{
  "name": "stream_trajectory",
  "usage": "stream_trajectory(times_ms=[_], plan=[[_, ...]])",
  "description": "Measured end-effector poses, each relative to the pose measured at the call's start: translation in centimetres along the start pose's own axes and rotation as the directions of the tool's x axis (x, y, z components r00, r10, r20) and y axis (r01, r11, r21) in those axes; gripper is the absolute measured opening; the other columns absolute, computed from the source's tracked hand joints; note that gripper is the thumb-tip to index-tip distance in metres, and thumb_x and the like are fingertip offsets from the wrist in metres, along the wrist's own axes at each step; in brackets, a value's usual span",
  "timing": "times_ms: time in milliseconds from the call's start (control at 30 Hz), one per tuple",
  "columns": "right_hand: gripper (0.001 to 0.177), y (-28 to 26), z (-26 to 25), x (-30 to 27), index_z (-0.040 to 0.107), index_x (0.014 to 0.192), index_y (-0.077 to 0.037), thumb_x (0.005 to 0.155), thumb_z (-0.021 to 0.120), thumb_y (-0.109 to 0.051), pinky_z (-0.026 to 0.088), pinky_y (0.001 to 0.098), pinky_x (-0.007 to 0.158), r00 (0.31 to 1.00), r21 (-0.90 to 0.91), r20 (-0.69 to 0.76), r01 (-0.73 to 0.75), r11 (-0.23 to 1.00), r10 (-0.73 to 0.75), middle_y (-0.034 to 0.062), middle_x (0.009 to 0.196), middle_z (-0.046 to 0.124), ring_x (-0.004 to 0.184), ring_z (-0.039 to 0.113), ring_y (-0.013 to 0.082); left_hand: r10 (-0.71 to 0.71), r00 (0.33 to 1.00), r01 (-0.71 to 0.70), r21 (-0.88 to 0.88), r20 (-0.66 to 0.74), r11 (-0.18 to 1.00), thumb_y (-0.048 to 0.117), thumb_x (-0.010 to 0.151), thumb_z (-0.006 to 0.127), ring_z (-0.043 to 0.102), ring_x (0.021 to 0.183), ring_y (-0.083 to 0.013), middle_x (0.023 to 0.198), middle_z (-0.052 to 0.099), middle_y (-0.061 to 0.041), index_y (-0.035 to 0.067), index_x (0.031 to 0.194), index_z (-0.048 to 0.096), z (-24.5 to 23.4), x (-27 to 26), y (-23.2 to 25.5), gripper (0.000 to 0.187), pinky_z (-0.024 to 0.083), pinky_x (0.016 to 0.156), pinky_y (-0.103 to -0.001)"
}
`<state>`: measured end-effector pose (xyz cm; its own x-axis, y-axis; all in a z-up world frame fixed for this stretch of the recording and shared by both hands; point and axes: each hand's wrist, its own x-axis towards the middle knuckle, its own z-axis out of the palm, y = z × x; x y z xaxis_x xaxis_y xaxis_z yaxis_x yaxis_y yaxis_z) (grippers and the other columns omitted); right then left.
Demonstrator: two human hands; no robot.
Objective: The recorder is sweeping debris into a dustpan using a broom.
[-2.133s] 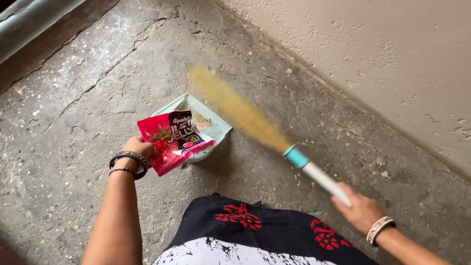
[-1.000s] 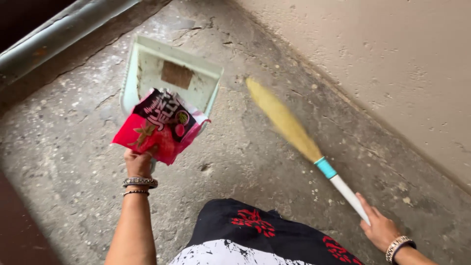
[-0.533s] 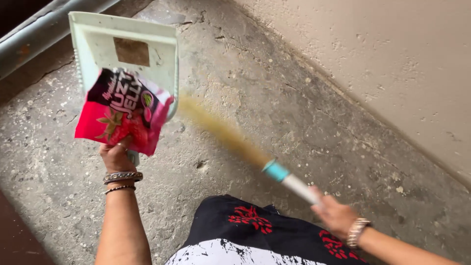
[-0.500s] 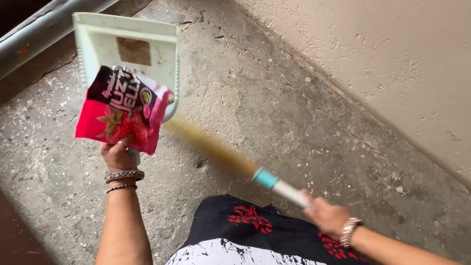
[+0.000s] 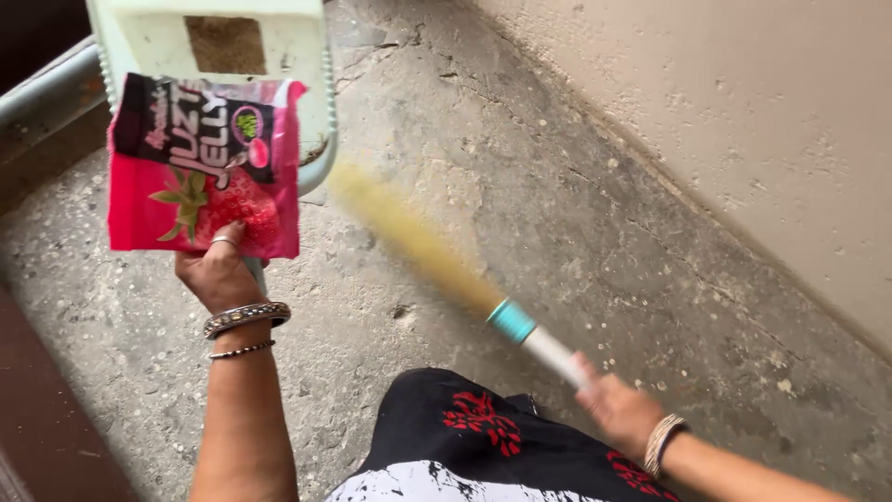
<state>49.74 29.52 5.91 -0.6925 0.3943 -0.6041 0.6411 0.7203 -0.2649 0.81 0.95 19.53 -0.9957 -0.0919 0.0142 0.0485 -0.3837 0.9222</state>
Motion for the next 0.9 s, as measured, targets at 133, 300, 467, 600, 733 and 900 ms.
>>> stream_trajectory(times_ms=[133, 300, 467, 600, 733, 900], plan=[[0.065, -4.9, -0.9, 0.0, 0.009, 0.163, -0.046, 0.105, 0.037, -0.055, 0.056, 0.0417, 0.077, 0.897, -0.156, 0.322, 0.367, 0.917, -0.304, 0.0097, 0.117, 0.062, 0.087, 0.069, 0.0335, 0.085, 0.994, -0.087, 0.032, 0.072, 0.996, -0.013, 0.084, 0.068, 0.075, 0.091, -0.0209, 0.106, 0.075, -0.013, -0.005, 0.110, 0.069, -1.1, 0.8, -0.5, 0.028, 0.064, 0.085, -0.035], [0.062, 9.0, -0.2, 5.2, 0.015, 0.154, -0.056, 0.097, 0.041, -0.060, 0.059, 0.0392, 0.080, 0.979, -0.184, 0.185, 0.123, 0.975, -0.088, 0.0004, 0.120, 0.068, 0.096, 0.073, 0.0250, 0.142, 0.989, -0.146, 0.170, 0.031, 0.975, -0.012, 0.084, 0.069, 0.073, 0.090, -0.0187, 0.103, 0.075, -0.011, -0.005, 0.109, 0.069, -4.2, 2.5, -0.5, 0.026, 0.061, 0.084, -0.033], [0.071, 7.6, -4.5, 6.2, 0.006, 0.159, -0.053, 0.095, 0.035, -0.063, 0.058, 0.0420, 0.086, 0.984, -0.164, -0.034, -0.177, 0.970, 0.174, 0.0049, 0.125, 0.066, 0.098, 0.072, 0.0311, 0.209, 0.976, -0.190, 0.222, -0.067, 0.957, -0.013, 0.084, 0.071, 0.070, 0.090, -0.0180, 0.105, 0.073, -0.010, -0.006, 0.110, 0.069, -7.1, 3.8, 1.1, 0.028, 0.060, 0.085, -0.033], [0.051, 1.6, 1.1, 8.0, 0.042, 0.139, -0.039, 0.098, 0.040, -0.068, 0.059, 0.0416, 0.084, 0.991, -0.016, 0.010, -0.130, 0.991, 0.130, 0.0066, 0.109, 0.072, 0.093, 0.074, 0.0291, 0.182, 0.967, -0.182, 0.016, -0.181, 0.983, -0.014, 0.078, 0.067, 0.072, 0.090, -0.0200, 0.107, 0.073, -0.010, -0.006, 0.111, 0.069, -7.2, 5.2, 3.3, 0.035, 0.063, 0.086, -0.035], [0.060, -12.9, -2.3, 7.6, 0.033, 0.157, -0.047, 0.097, 0.034, -0.056, 0.055, 0.0457, 0.072, 0.874, -0.239, 0.308, 0.453, 0.859, -0.376, 0.0092, 0.103, 0.063, 0.084, 0.067, 0.0325, 0.240, 0.936, -0.251, -0.008, -0.258, 0.968, -0.015, 0.078, 0.066, 0.072, 0.093, -0.0216, 0.108, 0.073, -0.012, -0.008, 0.111, 0.069, -9.1, 6.8, 5.1, 0.034, 0.063, 0.087, -0.036], [0.041, -10.8, -3.8, 15.3, 0.037, 0.143, -0.044, 0.103, 0.035, -0.054, 0.057, 0.0421, 0.070, 0.932, -0.229, 0.228, 0.331, 0.915, -0.280, 0.0097, 0.094, 0.064, 0.076, 0.069, 0.0292, 0.320, 0.898, -0.312, 0.077, -0.301, 0.947, -0.013, 0.078, 0.068, 0.072, 0.094, -0.0203, 0.109, 0.073, -0.011, -0.008, 0.112, 0.069, -11.2, 8.1, 7.5, 0.034, 0.062, 0.090, -0.034]])
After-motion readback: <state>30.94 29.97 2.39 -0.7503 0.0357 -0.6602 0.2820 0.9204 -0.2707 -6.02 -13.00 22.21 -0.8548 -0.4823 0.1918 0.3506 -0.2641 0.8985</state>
